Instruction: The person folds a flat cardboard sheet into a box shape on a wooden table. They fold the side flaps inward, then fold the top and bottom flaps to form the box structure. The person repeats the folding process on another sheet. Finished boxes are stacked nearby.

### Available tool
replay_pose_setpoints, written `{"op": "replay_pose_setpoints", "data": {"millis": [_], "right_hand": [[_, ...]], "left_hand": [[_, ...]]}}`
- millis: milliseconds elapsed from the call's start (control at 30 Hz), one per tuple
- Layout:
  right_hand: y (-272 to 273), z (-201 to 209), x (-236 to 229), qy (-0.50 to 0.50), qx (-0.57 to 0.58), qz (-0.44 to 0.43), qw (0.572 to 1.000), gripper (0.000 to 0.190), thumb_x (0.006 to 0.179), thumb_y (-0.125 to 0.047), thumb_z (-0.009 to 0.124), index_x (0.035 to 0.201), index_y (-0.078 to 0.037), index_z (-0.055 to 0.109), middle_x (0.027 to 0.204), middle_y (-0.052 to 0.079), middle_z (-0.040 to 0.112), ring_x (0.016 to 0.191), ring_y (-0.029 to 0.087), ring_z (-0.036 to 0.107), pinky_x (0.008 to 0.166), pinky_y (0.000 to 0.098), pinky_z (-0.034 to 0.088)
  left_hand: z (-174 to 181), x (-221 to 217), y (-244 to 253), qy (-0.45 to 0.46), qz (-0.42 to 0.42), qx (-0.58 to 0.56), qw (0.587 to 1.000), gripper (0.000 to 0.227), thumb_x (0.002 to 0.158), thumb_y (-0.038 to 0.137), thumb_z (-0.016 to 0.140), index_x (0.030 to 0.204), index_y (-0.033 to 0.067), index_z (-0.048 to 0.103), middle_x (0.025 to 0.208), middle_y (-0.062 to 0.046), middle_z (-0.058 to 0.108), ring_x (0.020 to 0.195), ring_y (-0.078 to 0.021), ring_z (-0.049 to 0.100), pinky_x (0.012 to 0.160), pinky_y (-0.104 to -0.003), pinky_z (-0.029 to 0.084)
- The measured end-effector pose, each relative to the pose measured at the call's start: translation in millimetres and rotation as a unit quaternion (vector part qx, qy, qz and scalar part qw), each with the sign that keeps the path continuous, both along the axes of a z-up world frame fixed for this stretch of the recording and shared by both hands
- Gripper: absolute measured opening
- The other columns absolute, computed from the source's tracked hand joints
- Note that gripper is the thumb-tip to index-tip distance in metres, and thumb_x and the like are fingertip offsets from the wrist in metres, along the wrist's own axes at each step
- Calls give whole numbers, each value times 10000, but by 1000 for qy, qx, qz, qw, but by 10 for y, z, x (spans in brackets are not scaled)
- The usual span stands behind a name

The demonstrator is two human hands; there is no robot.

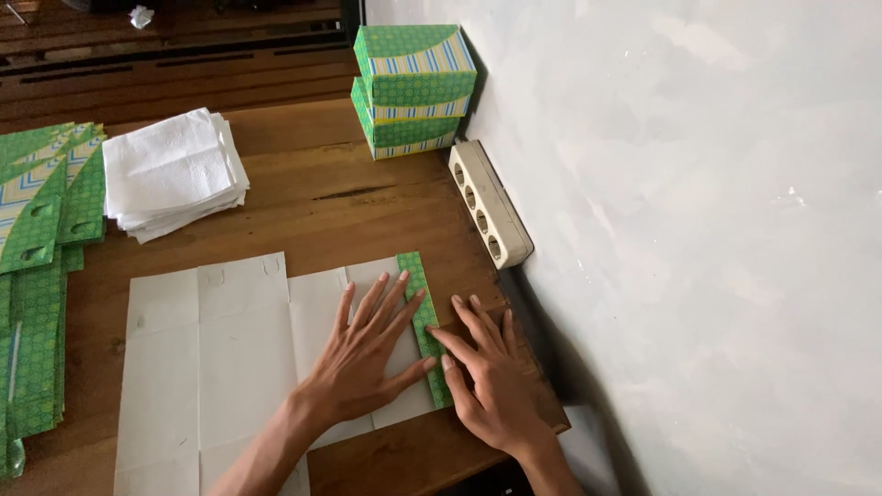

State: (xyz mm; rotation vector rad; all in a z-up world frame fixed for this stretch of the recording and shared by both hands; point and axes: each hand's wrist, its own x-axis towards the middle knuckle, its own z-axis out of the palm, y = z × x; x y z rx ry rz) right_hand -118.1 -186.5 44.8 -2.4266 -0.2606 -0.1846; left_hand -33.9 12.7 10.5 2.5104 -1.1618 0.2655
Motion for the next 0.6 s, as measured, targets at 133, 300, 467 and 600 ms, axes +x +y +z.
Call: {"op": "replay_pose_setpoints", "data": {"millis": [133, 300, 467, 600], "right_hand": [[-4, -22, 2, -9, -11, -2, 1000, 434, 1052, -247, 413, 1398, -131, 647, 1632, 125, 377, 1557, 314, 213, 1237, 602, 9], [-19, -107, 7, -72, -63, 23, 995, 420, 1027, -175, 515, 1430, -111, 615, 1640, 83, 394, 1554, 296, 264, 1235, 630, 34], [33, -70, -144, -74, -117, 66, 988, 493, 1035, -112, 492, 1521, -36, 474, 1639, 161, 381, 1555, 339, 260, 1245, 592, 124], [85, -41, -367, -52, -113, 59, 990, 515, 1035, -125, 485, 1540, -30, 448, 1650, 162, 373, 1548, 345, 281, 1242, 554, 147]], "left_hand": [[-69, -6, -16, -36, 16, 7, 999, 869, 998, 709, 458, 1649, 174, 244, 1722, -91, 171, 1590, -270, 95, 1242, -549, 20], [-151, 13, 11, -95, 40, 41, 994, 929, 979, 778, 420, 1666, 191, 203, 1741, -71, 120, 1597, -259, 80, 1258, -532, 13], [-161, 20, 84, -152, 64, 89, 982, 983, 948, 847, 410, 1676, 232, 169, 1742, -45, 118, 1605, -246, 66, 1275, -527, -9], [-107, 48, 108, -79, 39, 31, 996, 934, 947, 789, 456, 1648, 205, 258, 1721, -64, 190, 1579, -278, 140, 1240, -586, 23]]}}
